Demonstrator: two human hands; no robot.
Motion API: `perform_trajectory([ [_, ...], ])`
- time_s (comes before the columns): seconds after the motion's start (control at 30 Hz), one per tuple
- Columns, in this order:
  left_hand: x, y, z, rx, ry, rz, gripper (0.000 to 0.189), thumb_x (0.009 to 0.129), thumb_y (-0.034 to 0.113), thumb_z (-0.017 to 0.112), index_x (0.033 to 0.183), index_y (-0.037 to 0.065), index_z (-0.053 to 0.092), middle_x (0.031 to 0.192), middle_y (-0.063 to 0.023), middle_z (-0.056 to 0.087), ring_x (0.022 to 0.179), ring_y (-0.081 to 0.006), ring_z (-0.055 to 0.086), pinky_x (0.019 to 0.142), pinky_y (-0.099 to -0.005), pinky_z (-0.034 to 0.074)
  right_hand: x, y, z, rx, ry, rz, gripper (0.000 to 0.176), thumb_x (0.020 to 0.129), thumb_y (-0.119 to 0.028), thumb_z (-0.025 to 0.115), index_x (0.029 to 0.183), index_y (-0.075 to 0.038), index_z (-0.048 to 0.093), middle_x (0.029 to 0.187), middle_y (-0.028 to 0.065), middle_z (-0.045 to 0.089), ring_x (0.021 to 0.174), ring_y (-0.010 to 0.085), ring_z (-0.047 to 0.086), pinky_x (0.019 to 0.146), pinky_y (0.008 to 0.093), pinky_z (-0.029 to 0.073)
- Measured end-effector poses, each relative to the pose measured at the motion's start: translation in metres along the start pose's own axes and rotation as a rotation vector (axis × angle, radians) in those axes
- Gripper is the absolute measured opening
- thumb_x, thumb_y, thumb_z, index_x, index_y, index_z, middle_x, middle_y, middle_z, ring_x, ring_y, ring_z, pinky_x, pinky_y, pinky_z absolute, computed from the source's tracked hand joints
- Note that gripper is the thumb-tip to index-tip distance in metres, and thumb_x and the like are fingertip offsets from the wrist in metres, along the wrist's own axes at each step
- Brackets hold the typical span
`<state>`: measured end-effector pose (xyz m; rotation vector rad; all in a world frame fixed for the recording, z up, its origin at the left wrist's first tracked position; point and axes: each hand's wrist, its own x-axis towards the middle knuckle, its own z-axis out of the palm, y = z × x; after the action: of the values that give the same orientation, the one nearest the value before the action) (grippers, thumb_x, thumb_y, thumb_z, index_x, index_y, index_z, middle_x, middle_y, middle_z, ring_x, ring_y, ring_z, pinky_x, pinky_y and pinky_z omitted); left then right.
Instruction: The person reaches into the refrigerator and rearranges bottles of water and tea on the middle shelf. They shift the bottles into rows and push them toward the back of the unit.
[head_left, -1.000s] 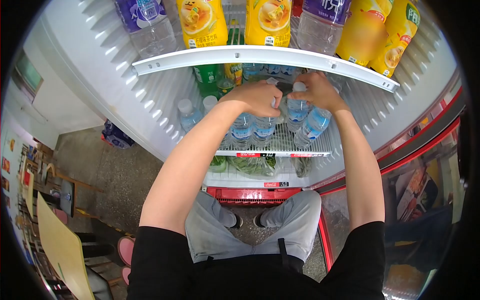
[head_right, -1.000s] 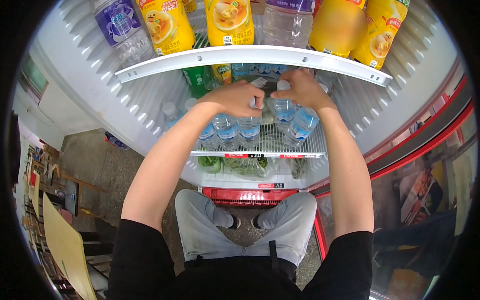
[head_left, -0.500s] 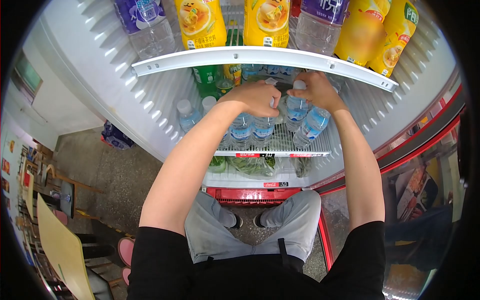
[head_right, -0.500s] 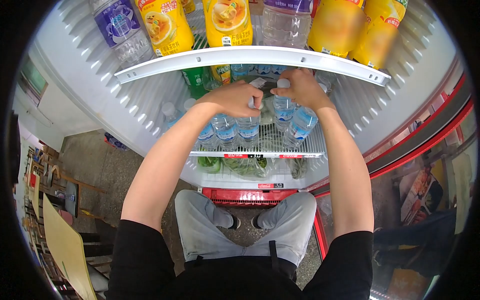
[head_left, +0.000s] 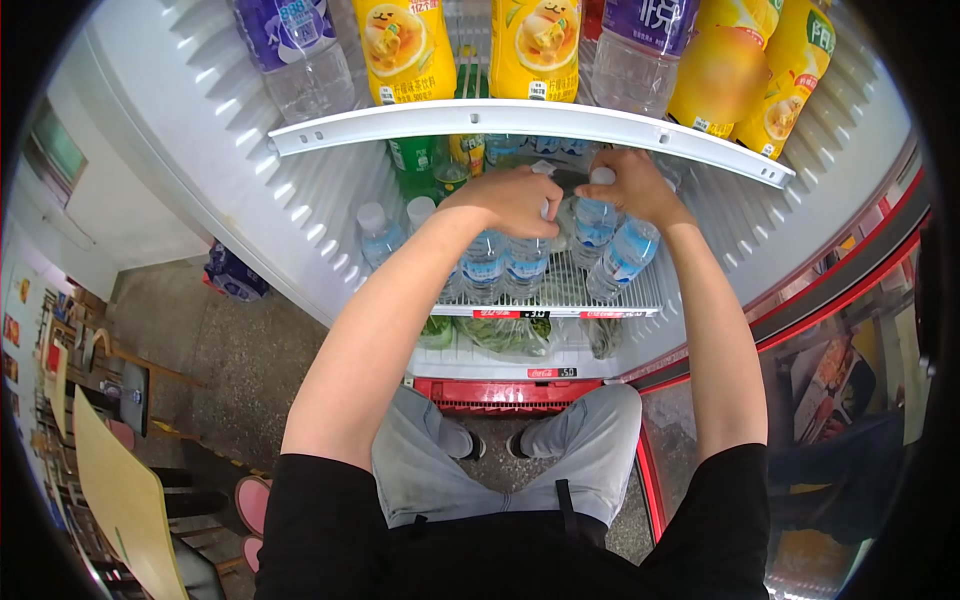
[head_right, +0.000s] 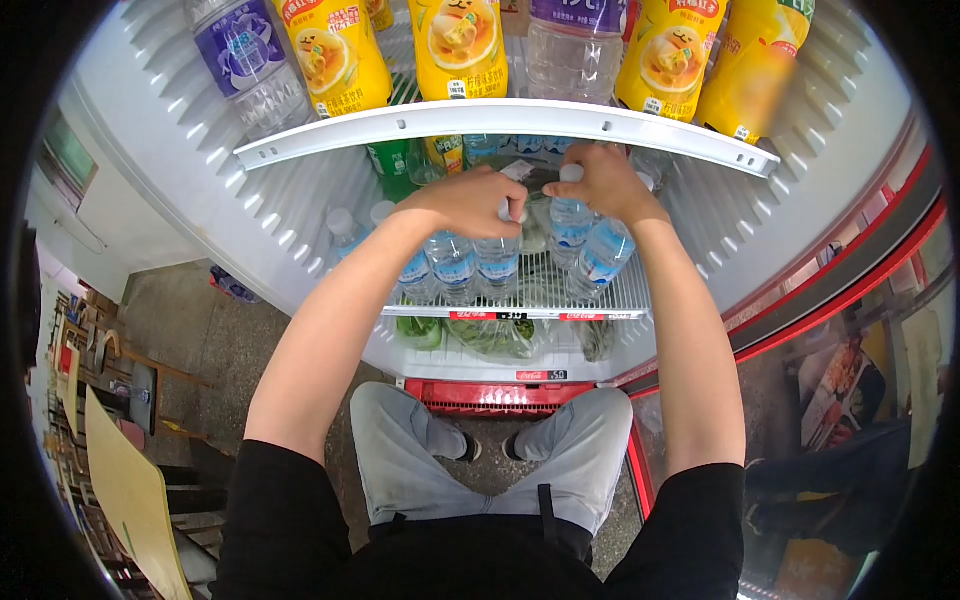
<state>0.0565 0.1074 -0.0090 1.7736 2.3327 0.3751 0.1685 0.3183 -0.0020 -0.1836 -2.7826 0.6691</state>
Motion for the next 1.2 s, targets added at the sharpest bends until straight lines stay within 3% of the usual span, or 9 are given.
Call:
perform_trajectory([
  [0.07, 0.000, -0.001, 0.000, -0.003, 0.000, 0.003, 0.029, 0.080, 0.034, 0.075, 0.097, 0.011, 0.071, 0.105, -0.0063, 0.072, 0.109, -0.0302, 0.060, 0.092, -0.0424, 0.051, 0.005, 0.018, 0.010, -0.187, 0.104, -0.199, 0.045, 0.074, -0.035, 0.088, 0.099, 0.000, 0.073, 0.096, 0.0199, 0.073, 0.093, 0.0329, 0.072, 0.085, 0.0443, 0.056],
  [0.17, 0.000, 0.000, 0.000, -0.005, -0.004, 0.001, 0.029, 0.080, 0.034, 0.075, 0.097, 0.010, 0.071, 0.105, -0.0069, 0.072, 0.109, -0.0307, 0.060, 0.092, -0.0424, 0.051, 0.005, 0.008, 0.005, -0.239, -0.037, -0.005, 0.045, 0.070, -0.038, 0.088, 0.098, -0.005, 0.074, 0.103, 0.0201, 0.073, 0.108, 0.0376, 0.066, 0.098, 0.0459, 0.049],
  [0.27, 0.000, -0.002, 0.001, -0.009, 0.005, 0.015, 0.029, 0.080, 0.034, 0.075, 0.097, 0.010, 0.071, 0.104, -0.0076, 0.072, 0.109, -0.0312, 0.061, 0.092, -0.0425, 0.051, 0.007, 0.016, 0.011, -0.179, 0.064, -0.075, 0.050, 0.069, -0.039, 0.089, 0.100, -0.004, 0.074, 0.108, 0.0219, 0.072, 0.108, 0.0392, 0.066, 0.096, 0.0458, 0.051],
  [0.57, 0.001, -0.001, 0.001, -0.022, 0.001, 0.012, 0.029, 0.080, 0.033, 0.075, 0.097, 0.010, 0.071, 0.104, -0.0082, 0.073, 0.109, -0.0320, 0.061, 0.093, -0.0428, 0.051, 0.007, 0.009, 0.008, -0.207, -0.030, -0.002, 0.062, 0.073, -0.048, 0.085, 0.110, -0.001, 0.069, 0.109, 0.0279, 0.070, 0.111, 0.0427, 0.065, 0.097, 0.0480, 0.050],
  [1.07, 0.001, -0.002, 0.002, -0.030, 0.007, 0.001, 0.028, 0.081, 0.034, 0.074, 0.097, 0.011, 0.071, 0.106, -0.0086, 0.072, 0.110, -0.0319, 0.060, 0.094, -0.0428, 0.050, 0.007, 0.015, 0.008, -0.163, 0.029, -0.031, 0.052, 0.076, -0.038, 0.084, 0.105, 0.001, 0.066, 0.102, 0.0239, 0.071, 0.100, 0.0396, 0.067, 0.087, 0.0458, 0.051],
  [1.2, 0.000, -0.002, 0.001, -0.042, 0.014, 0.003, 0.028, 0.081, 0.034, 0.074, 0.096, 0.011, 0.071, 0.106, -0.0090, 0.072, 0.110, -0.0322, 0.060, 0.095, -0.0425, 0.050, 0.004, 0.013, 0.007, -0.126, 0.071, -0.031, 0.050, 0.078, -0.038, 0.081, 0.106, 0.001, 0.068, 0.102, 0.0265, 0.071, 0.103, 0.0428, 0.067, 0.093, 0.0476, 0.050],
])
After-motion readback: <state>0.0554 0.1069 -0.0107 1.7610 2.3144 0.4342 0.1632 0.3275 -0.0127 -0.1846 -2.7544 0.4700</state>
